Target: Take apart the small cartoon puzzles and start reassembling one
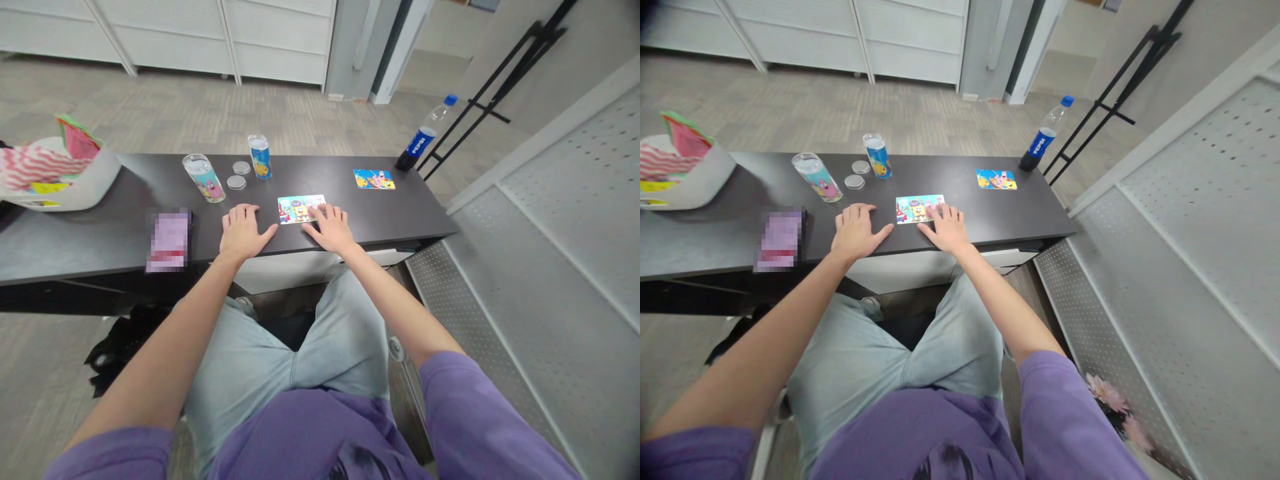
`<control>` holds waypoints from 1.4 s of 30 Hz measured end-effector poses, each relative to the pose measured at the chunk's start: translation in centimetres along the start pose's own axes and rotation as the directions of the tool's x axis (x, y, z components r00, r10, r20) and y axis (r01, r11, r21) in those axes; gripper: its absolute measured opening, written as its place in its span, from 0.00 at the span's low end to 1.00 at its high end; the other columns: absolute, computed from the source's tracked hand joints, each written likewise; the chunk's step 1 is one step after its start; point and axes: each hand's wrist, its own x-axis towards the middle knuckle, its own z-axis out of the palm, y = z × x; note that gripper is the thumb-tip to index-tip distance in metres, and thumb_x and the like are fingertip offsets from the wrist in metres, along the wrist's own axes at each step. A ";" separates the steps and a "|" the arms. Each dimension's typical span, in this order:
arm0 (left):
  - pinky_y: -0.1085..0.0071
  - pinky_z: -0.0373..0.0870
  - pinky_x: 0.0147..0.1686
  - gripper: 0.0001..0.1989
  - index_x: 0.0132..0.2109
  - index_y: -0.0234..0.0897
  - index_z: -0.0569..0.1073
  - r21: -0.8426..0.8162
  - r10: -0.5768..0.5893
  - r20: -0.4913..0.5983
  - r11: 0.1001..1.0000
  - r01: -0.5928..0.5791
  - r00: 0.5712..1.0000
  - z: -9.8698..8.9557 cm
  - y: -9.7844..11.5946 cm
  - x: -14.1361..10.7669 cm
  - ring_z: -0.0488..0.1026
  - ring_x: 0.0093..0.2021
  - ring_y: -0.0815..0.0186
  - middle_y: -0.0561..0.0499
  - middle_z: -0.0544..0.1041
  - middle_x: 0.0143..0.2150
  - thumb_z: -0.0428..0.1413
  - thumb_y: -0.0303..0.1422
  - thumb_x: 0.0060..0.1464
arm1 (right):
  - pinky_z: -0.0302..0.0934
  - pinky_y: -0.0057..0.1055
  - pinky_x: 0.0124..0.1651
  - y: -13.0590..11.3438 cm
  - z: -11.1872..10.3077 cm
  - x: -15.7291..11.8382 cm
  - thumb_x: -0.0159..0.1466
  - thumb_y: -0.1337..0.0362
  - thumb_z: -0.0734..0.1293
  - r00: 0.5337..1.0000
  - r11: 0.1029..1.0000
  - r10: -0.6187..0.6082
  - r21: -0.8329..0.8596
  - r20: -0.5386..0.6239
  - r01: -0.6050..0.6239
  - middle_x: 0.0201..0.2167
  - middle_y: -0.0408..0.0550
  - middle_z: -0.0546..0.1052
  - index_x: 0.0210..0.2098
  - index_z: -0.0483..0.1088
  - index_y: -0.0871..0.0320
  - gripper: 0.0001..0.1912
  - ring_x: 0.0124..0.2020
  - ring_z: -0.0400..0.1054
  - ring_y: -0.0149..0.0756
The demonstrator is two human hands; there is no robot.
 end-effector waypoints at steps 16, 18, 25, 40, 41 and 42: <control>0.29 0.61 0.91 0.46 0.87 0.38 0.72 0.008 0.006 -0.001 1.000 -0.006 1.000 0.2 -0.2 0.1 0.67 0.89 0.23 0.24 0.73 0.87 0.52 0.61 0.77 | 0.65 0.64 0.86 -0.3 -0.1 -0.1 0.92 0.37 0.60 1.000 1.000 -0.023 0.012 0.010 0.023 0.92 0.64 0.72 0.94 0.71 0.54 0.43 0.85 0.69 0.72; 0.28 0.61 0.91 0.47 0.87 0.36 0.72 0.006 0.004 0.001 1.000 -0.004 1.000 0.2 -0.1 0.0 0.66 0.89 0.23 0.23 0.73 0.87 0.52 0.62 0.77 | 0.65 0.64 0.86 -0.2 0.0 -0.1 0.92 0.37 0.60 1.000 1.000 -0.023 0.017 0.007 0.023 0.91 0.64 0.72 0.94 0.71 0.54 0.43 0.85 0.69 0.73; 0.29 0.61 0.90 0.44 0.87 0.41 0.72 0.007 -0.002 0.005 1.000 0.002 1.000 -0.2 0.2 -0.1 0.67 0.89 0.25 0.25 0.74 0.88 0.53 0.61 0.76 | 0.65 0.65 0.86 -0.4 -0.1 -0.2 0.92 0.38 0.61 1.000 1.000 -0.011 0.022 0.004 0.011 0.91 0.64 0.73 0.94 0.72 0.53 0.42 0.85 0.69 0.74; 0.36 0.61 0.90 0.40 0.85 0.27 0.69 0.023 0.001 0.007 1.000 -0.001 1.000 -0.3 0.6 -0.3 0.67 0.88 0.29 0.22 0.72 0.89 0.57 0.52 0.83 | 0.64 0.64 0.86 -0.6 -0.1 -0.2 0.93 0.39 0.59 1.000 1.000 0.001 0.025 -0.003 -0.001 0.91 0.62 0.73 0.93 0.73 0.51 0.40 0.86 0.69 0.72; 0.37 0.61 0.90 0.40 0.85 0.28 0.70 0.024 -0.004 0.010 1.000 0.003 1.000 -0.4 0.6 -0.3 0.66 0.89 0.29 0.22 0.72 0.89 0.57 0.52 0.83 | 0.64 0.63 0.86 -0.6 -0.2 -0.3 0.93 0.40 0.59 1.000 1.000 0.003 0.027 -0.002 -0.003 0.91 0.62 0.73 0.93 0.73 0.51 0.40 0.86 0.69 0.71; 0.37 0.62 0.90 0.40 0.86 0.30 0.70 0.025 -0.009 0.011 1.000 0.009 1.000 -0.4 0.6 -0.3 0.66 0.89 0.29 0.23 0.72 0.89 0.57 0.53 0.82 | 0.64 0.63 0.86 -0.6 -0.3 -0.3 0.93 0.41 0.59 1.000 1.000 0.007 0.029 -0.002 -0.007 0.91 0.62 0.74 0.93 0.74 0.50 0.39 0.85 0.69 0.71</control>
